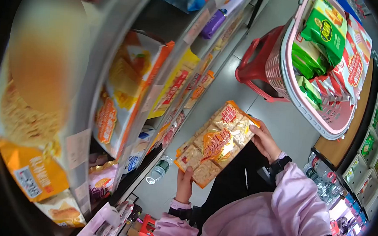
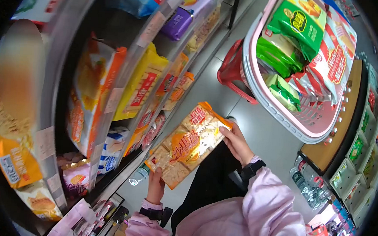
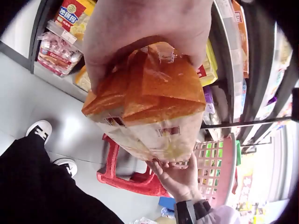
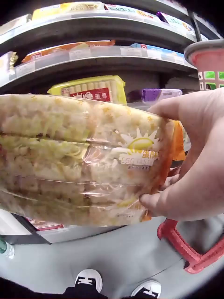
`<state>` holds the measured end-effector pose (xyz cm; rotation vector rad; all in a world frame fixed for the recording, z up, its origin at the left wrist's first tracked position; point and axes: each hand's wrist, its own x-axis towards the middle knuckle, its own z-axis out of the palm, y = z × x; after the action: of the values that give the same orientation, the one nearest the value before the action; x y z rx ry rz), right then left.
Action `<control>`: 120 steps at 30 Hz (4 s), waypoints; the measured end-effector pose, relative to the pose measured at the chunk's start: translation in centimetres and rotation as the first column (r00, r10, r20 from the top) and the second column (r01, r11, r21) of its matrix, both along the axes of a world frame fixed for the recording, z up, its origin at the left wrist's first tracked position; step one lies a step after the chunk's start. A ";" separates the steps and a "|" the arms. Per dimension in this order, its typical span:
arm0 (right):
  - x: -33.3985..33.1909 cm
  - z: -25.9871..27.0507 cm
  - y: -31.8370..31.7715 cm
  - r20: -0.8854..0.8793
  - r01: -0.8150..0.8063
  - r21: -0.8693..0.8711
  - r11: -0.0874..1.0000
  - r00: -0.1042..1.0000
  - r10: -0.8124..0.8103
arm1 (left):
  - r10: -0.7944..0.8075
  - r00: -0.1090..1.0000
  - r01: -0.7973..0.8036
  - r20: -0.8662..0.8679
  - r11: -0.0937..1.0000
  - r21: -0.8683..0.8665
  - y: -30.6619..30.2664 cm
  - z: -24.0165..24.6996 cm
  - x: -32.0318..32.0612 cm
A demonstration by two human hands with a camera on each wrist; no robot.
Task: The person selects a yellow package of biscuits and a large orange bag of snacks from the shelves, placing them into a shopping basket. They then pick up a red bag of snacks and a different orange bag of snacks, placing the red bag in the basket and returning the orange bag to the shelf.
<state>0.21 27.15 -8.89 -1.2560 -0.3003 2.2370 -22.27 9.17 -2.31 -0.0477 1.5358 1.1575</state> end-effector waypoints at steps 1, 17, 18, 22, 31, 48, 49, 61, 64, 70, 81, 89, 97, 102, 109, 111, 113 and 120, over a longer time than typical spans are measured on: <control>-0.2 -0.8 0.0 0.023 0.025 0.002 1.000 0.999 -0.025 | -0.023 1.000 0.024 -0.010 1.000 0.003 0.6 -0.7 -0.3; -3.8 -17.2 9.0 -0.107 0.247 0.173 0.953 0.967 -0.231 | 0.060 0.993 -0.035 -0.105 0.974 0.225 8.5 -18.3 1.6; -4.1 -17.9 9.8 -0.151 0.250 0.185 0.950 0.963 -0.224 | 0.059 0.992 -0.032 -0.109 0.972 0.231 8.9 -19.3 1.6; -5.8 -19.9 13.0 -0.294 0.261 0.199 0.945 0.935 -0.197 | 0.044 0.990 -0.005 -0.133 0.960 0.279 11.1 -22.4 1.6; -6.5 -24.4 18.7 -0.210 0.284 0.236 0.929 0.949 -0.236 | -0.044 0.994 0.074 -0.097 0.941 0.329 16.0 -27.6 1.3; -7.7 -28.7 23.0 -0.085 0.492 0.509 0.707 0.846 -0.527 | -0.166 0.986 0.151 -0.018 0.839 0.522 22.6 -35.3 -3.0; -7.9 -28.7 23.0 -0.090 0.503 0.515 0.694 0.837 -0.540 | -0.180 0.984 0.162 -0.018 0.832 0.530 22.7 -35.7 -3.1; -8.0 -32.4 25.5 -0.392 0.612 0.588 0.528 0.787 -0.476 | -0.211 0.977 0.171 0.019 0.837 0.520 28.7 -39.0 -2.5; -8.1 -33.4 25.9 -0.343 0.607 0.638 0.474 0.775 -0.531 | -0.227 0.971 0.156 0.076 0.841 0.518 29.5 -39.2 -3.0; -9.6 -34.7 27.0 -0.380 0.667 0.495 0.557 0.743 -0.551 | -0.162 0.980 0.196 -0.111 0.829 0.523 30.0 -40.0 -2.8; -11.1 -36.8 29.4 -0.531 0.711 0.421 0.563 0.697 -0.482 | -0.031 0.909 0.295 -0.415 0.751 0.590 30.9 -38.7 -1.3; -12.4 -37.2 33.6 -0.618 0.702 0.379 0.603 0.677 -0.399 | -0.047 0.843 0.377 -0.536 0.762 0.526 35.2 -39.2 -2.5; -14.7 -35.9 35.0 -0.609 0.597 0.424 0.680 0.745 -0.274 | 0.052 0.953 0.145 -0.298 0.785 0.603 33.3 -41.0 -4.5; -14.9 -36.6 36.0 -0.564 0.621 0.432 0.654 0.752 -0.341 | 0.070 0.946 0.144 -0.316 0.784 0.604 33.3 -40.1 -4.6; -14.6 -36.1 35.9 -0.618 0.634 0.410 0.656 0.722 -0.312 | 0.096 0.923 0.162 -0.372 0.780 0.604 32.9 -39.2 -4.0; -14.7 -36.3 35.5 -0.573 0.650 0.378 0.659 0.724 -0.385 | 0.101 0.917 0.168 -0.387 0.781 0.601 33.0 -39.0 -4.1; -14.4 -36.4 35.1 -0.567 0.686 0.345 0.640 0.696 -0.440 | 0.094 0.905 0.193 -0.415 0.779 0.597 33.3 -38.7 -3.7; -12.6 -40.7 33.8 -0.455 0.701 0.368 0.610 0.708 -0.540 | -0.034 0.792 0.391 -0.610 0.796 0.462 34.7 -37.5 -2.3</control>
<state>-12.36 60.99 -49.55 -0.5690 -0.2613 1.5283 -24.58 43.88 -39.86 0.9624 1.5725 1.4704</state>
